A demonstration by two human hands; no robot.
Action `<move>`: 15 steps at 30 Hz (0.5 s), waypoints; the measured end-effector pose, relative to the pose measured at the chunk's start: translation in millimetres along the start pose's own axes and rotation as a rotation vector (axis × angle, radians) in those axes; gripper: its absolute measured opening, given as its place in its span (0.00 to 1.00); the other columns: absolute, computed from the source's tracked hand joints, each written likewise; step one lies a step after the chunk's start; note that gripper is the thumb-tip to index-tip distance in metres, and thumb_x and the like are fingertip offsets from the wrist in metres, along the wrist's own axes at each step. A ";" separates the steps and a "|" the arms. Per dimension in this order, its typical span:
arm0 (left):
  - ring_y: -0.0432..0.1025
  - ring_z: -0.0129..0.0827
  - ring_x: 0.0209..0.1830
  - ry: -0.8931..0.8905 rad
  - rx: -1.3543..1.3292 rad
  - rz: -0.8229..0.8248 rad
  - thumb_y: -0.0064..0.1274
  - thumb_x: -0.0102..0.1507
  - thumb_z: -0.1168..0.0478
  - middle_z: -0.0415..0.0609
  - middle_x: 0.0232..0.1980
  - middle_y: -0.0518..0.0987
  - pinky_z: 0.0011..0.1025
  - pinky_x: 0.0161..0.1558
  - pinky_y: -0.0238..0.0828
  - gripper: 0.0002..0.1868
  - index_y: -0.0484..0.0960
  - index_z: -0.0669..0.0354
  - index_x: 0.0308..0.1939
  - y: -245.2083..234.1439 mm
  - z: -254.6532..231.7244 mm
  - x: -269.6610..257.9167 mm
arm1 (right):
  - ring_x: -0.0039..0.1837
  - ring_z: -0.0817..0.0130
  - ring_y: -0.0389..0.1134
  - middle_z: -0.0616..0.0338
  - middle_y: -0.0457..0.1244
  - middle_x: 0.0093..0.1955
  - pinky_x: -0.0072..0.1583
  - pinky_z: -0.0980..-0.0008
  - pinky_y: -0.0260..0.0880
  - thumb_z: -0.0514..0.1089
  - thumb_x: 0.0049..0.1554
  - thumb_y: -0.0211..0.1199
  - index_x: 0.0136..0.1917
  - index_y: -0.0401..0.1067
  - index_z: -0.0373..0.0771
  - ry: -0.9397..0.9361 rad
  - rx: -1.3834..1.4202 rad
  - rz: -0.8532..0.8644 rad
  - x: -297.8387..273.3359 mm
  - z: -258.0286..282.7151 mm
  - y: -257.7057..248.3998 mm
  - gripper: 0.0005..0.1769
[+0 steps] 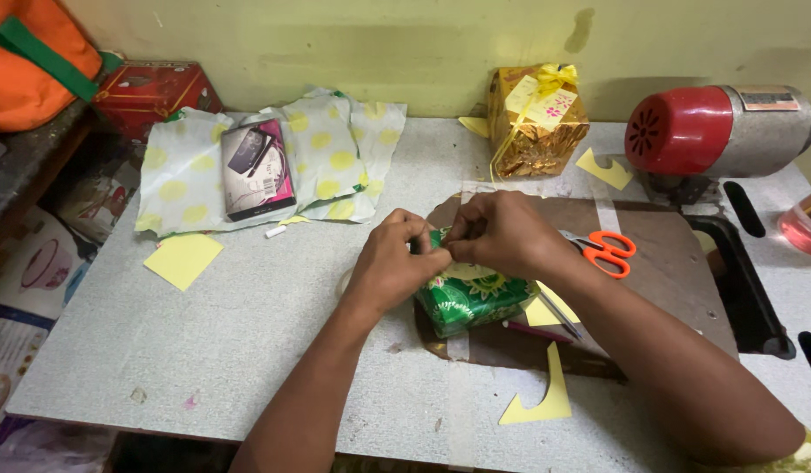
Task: The person writes on a yellow tag attached to a green-wrapped gift, secures it with tape, and ties a ribbon. They then place a rectangular box onto a sheet of white wrapping paper with yellow polka dots, fold the paper around the box, and secure the folds with tape.
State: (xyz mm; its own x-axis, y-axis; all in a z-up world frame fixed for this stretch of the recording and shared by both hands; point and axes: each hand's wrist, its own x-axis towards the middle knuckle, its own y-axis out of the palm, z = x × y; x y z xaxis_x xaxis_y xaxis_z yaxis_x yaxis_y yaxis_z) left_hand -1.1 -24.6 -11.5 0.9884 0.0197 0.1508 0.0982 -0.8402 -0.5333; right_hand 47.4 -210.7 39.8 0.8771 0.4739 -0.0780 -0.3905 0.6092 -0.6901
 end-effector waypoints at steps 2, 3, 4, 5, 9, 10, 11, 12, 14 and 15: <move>0.75 0.40 0.53 0.024 -0.044 0.010 0.64 0.49 0.59 0.49 0.48 0.79 0.38 0.56 0.71 0.15 0.73 0.61 0.20 0.6 6.1 3.4 | 0.41 0.73 0.74 0.58 0.73 0.38 0.47 0.69 0.74 0.41 0.44 0.76 0.40 0.79 0.36 -0.013 0.011 0.011 1.0 1.7 -1.2 0.11; 0.74 0.40 0.54 0.037 -0.067 0.016 0.64 0.49 0.59 0.49 0.48 0.79 0.38 0.57 0.70 0.15 0.72 0.61 0.20 1.1 9.4 5.4 | 0.41 0.72 0.73 0.57 0.72 0.37 0.45 0.68 0.74 0.42 0.43 0.77 0.39 0.76 0.35 -0.009 0.006 -0.011 1.8 1.9 -2.1 0.14; 0.75 0.40 0.54 0.048 -0.089 0.024 0.64 0.50 0.59 0.49 0.48 0.80 0.38 0.57 0.71 0.15 0.72 0.60 0.20 1.1 12.9 6.7 | 0.40 0.71 0.72 0.56 0.71 0.37 0.44 0.67 0.73 0.42 0.42 0.78 0.39 0.73 0.34 -0.005 0.001 -0.033 3.1 1.9 -3.1 0.17; 0.75 0.39 0.54 0.060 -0.110 0.033 0.64 0.50 0.59 0.49 0.49 0.80 0.37 0.57 0.71 0.14 0.72 0.59 0.21 0.8 16.3 7.7 | 0.39 0.70 0.71 0.55 0.70 0.36 0.43 0.66 0.73 0.42 0.41 0.79 0.38 0.70 0.33 -0.001 -0.004 -0.056 4.1 1.4 -3.8 0.20; 0.76 0.38 0.53 0.026 -0.204 0.079 0.63 0.50 0.60 0.48 0.51 0.82 0.37 0.57 0.72 0.14 0.72 0.58 0.20 0.3 25.3 8.6 | 0.39 0.68 0.70 0.55 0.68 0.35 0.43 0.64 0.71 0.43 0.41 0.79 0.37 0.70 0.35 0.003 -0.055 -0.096 8.0 -2.9 -3.4 0.19; 0.76 0.37 0.54 0.021 -0.218 0.086 0.63 0.51 0.60 0.48 0.51 0.82 0.37 0.58 0.71 0.14 0.72 0.58 0.20 -0.4 26.6 8.4 | 0.40 0.68 0.71 0.54 0.69 0.36 0.44 0.65 0.71 0.44 0.42 0.78 0.38 0.70 0.35 -0.045 -0.054 -0.120 8.8 -4.3 -2.4 0.19; 0.76 0.37 0.55 0.016 -0.233 0.093 0.63 0.51 0.60 0.47 0.52 0.82 0.37 0.59 0.71 0.14 0.72 0.58 0.20 -1.3 27.0 8.7 | 0.41 0.68 0.71 0.54 0.69 0.37 0.45 0.65 0.72 0.44 0.43 0.78 0.39 0.71 0.34 -0.092 -0.055 -0.144 9.6 -5.4 -2.1 0.18; 0.76 0.37 0.55 0.012 -0.248 0.101 0.63 0.51 0.60 0.47 0.53 0.82 0.37 0.59 0.70 0.13 0.73 0.58 0.20 -2.3 27.0 9.1 | 0.41 0.68 0.72 0.55 0.69 0.39 0.44 0.65 0.73 0.45 0.44 0.74 0.41 0.70 0.35 -0.061 0.046 -0.122 10.0 -6.0 -1.9 0.18; 0.76 0.37 0.55 0.015 -0.256 0.111 0.62 0.51 0.60 0.47 0.53 0.82 0.37 0.60 0.70 0.12 0.73 0.58 0.20 -4.9 26.2 9.4 | 0.41 0.68 0.73 0.57 0.68 0.43 0.43 0.65 0.75 0.46 0.46 0.68 0.47 0.69 0.37 0.001 0.245 -0.077 9.9 -5.4 -2.0 0.18; 0.76 0.37 0.55 0.017 -0.261 0.116 0.62 0.51 0.61 0.47 0.54 0.82 0.38 0.60 0.70 0.12 0.73 0.58 0.20 -5.7 25.3 9.8 | 0.43 0.69 0.73 0.57 0.68 0.43 0.45 0.65 0.74 0.48 0.45 0.72 0.47 0.69 0.37 -0.030 0.168 -0.062 9.6 -4.3 -3.5 0.21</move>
State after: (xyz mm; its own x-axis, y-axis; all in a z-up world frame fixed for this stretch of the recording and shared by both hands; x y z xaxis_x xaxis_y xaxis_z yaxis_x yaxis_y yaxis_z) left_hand 11.0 -5.9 -28.1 0.9889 -0.0920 0.1167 -0.0508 -0.9473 -0.3162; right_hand 58.4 -210.9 38.3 0.8933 0.4491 -0.0158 -0.3792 0.7346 -0.5627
